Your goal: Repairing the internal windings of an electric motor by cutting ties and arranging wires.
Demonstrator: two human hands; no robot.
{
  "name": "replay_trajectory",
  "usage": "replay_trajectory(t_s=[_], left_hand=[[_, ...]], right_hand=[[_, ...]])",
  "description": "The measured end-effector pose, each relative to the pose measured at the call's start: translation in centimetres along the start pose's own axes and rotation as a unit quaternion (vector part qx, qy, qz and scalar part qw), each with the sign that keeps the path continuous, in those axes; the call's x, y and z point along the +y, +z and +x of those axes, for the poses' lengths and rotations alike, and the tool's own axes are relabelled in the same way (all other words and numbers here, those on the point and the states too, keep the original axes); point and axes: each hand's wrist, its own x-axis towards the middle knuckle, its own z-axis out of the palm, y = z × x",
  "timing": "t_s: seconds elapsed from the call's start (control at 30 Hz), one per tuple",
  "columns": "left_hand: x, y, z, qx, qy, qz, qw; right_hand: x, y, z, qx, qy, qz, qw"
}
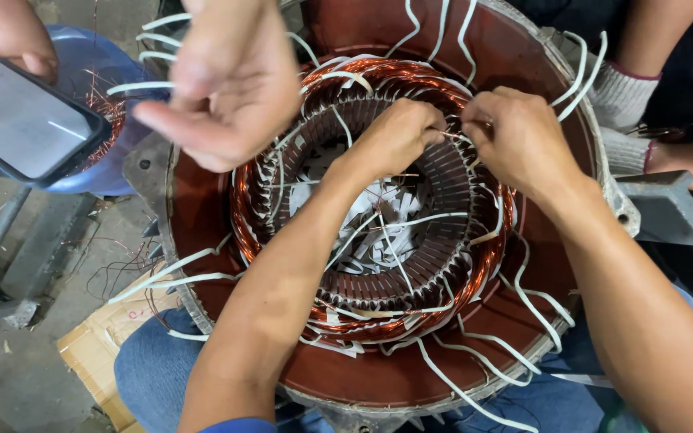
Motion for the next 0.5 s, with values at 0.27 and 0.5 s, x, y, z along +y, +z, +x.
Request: replay_trajectory(t_s=[0.27, 0.5], left_hand=[[-0.7, -2.2, -0.3, -0.084, -0.065, -0.090, 0.990], [-0.6, -1.0, -0.5, -0.057, -0.048, -0.055, 0.996]], right_hand=[[-1.1, -1.3, -1.8, -0.104, 0.009, -0.042, 0.994], [0.6, 2.7, -1.2, -0.022, -0.067, -0.080, 0.994]])
